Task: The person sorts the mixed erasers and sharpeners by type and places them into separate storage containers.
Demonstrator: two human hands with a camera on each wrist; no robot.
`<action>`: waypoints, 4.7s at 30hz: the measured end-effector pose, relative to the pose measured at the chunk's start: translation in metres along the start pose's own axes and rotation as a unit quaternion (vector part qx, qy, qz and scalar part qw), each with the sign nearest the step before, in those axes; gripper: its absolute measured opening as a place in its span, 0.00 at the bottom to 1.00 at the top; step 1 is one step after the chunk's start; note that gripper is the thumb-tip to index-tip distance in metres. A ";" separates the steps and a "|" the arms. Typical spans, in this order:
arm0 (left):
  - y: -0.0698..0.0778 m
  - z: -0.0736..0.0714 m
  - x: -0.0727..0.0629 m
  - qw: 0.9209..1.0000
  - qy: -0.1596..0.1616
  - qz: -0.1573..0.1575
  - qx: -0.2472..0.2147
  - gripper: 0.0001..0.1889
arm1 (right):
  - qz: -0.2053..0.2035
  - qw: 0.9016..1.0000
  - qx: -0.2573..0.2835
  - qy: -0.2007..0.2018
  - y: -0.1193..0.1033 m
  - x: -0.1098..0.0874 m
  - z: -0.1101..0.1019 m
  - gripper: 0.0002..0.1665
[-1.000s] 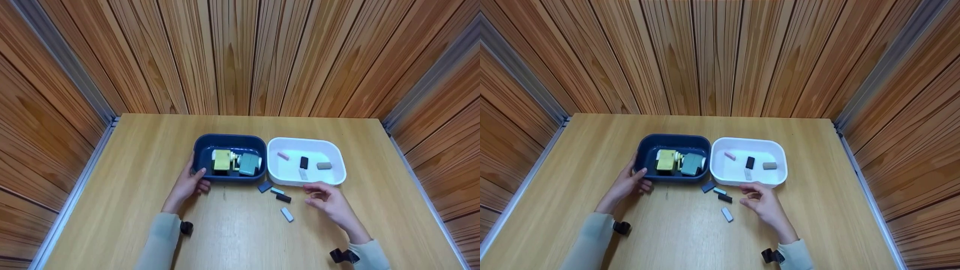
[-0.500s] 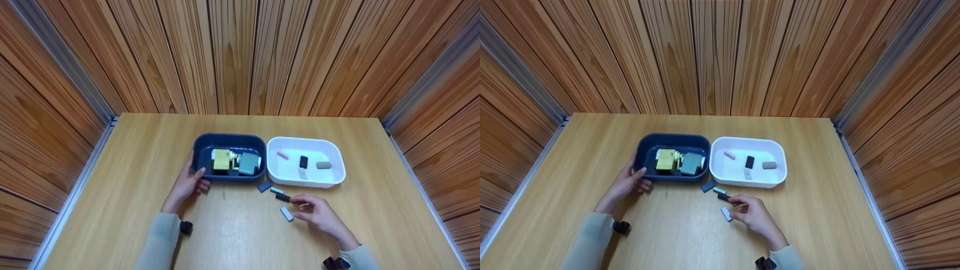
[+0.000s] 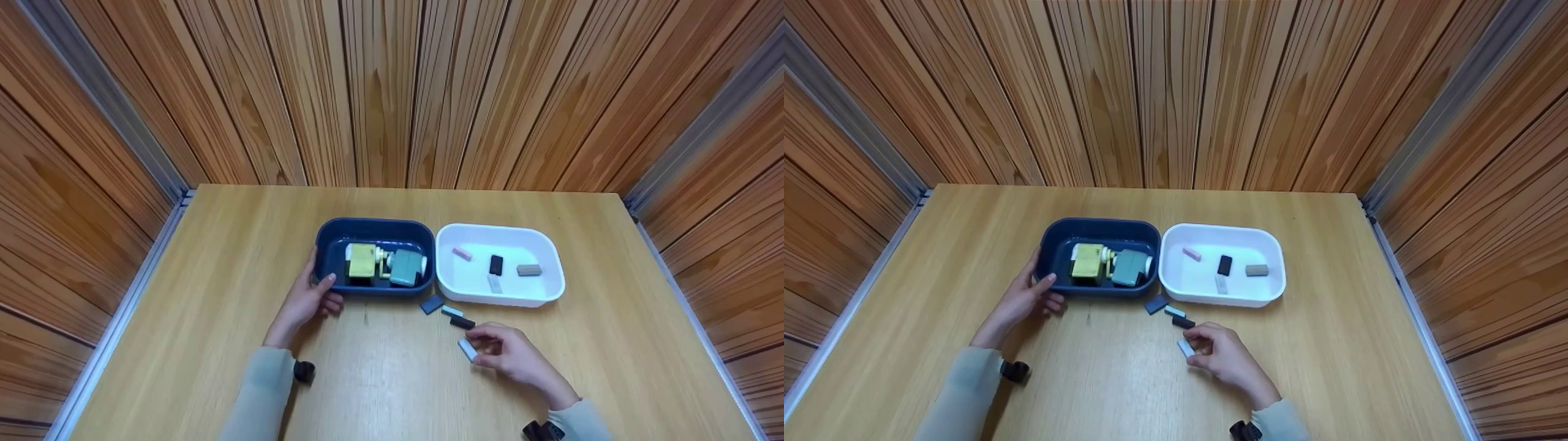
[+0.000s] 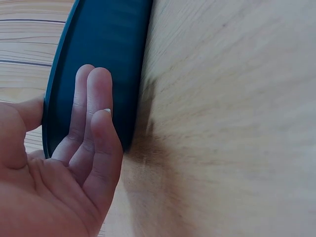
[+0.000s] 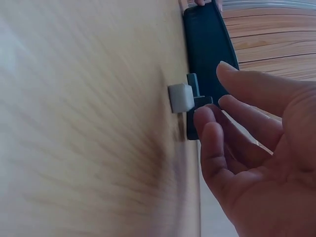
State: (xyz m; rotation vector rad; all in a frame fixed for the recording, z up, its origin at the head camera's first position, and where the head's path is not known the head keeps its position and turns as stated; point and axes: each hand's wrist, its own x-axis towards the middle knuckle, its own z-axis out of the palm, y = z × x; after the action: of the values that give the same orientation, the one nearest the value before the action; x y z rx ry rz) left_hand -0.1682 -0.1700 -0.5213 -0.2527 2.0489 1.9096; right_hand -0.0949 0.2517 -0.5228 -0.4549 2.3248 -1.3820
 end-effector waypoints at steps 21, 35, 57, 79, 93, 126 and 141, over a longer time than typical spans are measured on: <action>-0.001 -0.001 0.000 1.000 -0.003 0.002 0.001 0.38 | 0.011 0.999 -0.026 -0.023 -0.001 0.008 0.007 0.28; -0.001 0.000 0.001 1.000 0.001 0.003 -0.003 0.38 | 0.002 0.998 -0.052 -0.023 0.006 0.004 0.006 0.28; 0.000 0.001 0.000 1.000 0.004 -0.011 -0.005 0.38 | -0.016 0.994 -0.110 -0.004 0.005 0.005 0.013 0.24; 0.000 0.001 0.002 1.000 0.010 -0.011 -0.001 0.38 | -0.003 0.998 -0.058 -0.012 0.006 0.004 0.009 0.24; -0.003 0.001 0.002 1.000 0.006 -0.001 0.001 0.38 | -0.019 0.998 -0.056 0.012 -0.005 -0.003 -0.001 0.24; 0.002 0.000 0.002 1.000 -0.001 -0.008 0.002 0.38 | -0.045 0.989 -0.100 0.103 -0.049 -0.021 -0.039 0.23; 0.001 0.001 0.002 1.000 0.001 -0.006 -0.004 0.38 | -0.082 0.982 -0.104 0.136 -0.064 -0.012 -0.051 0.24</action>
State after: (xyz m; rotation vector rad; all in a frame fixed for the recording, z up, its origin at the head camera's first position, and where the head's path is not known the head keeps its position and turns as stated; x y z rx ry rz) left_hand -0.1703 -0.1690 -0.5211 -0.2685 2.0364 1.9122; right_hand -0.1045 0.2665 -0.4417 -0.5623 2.7250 -1.3504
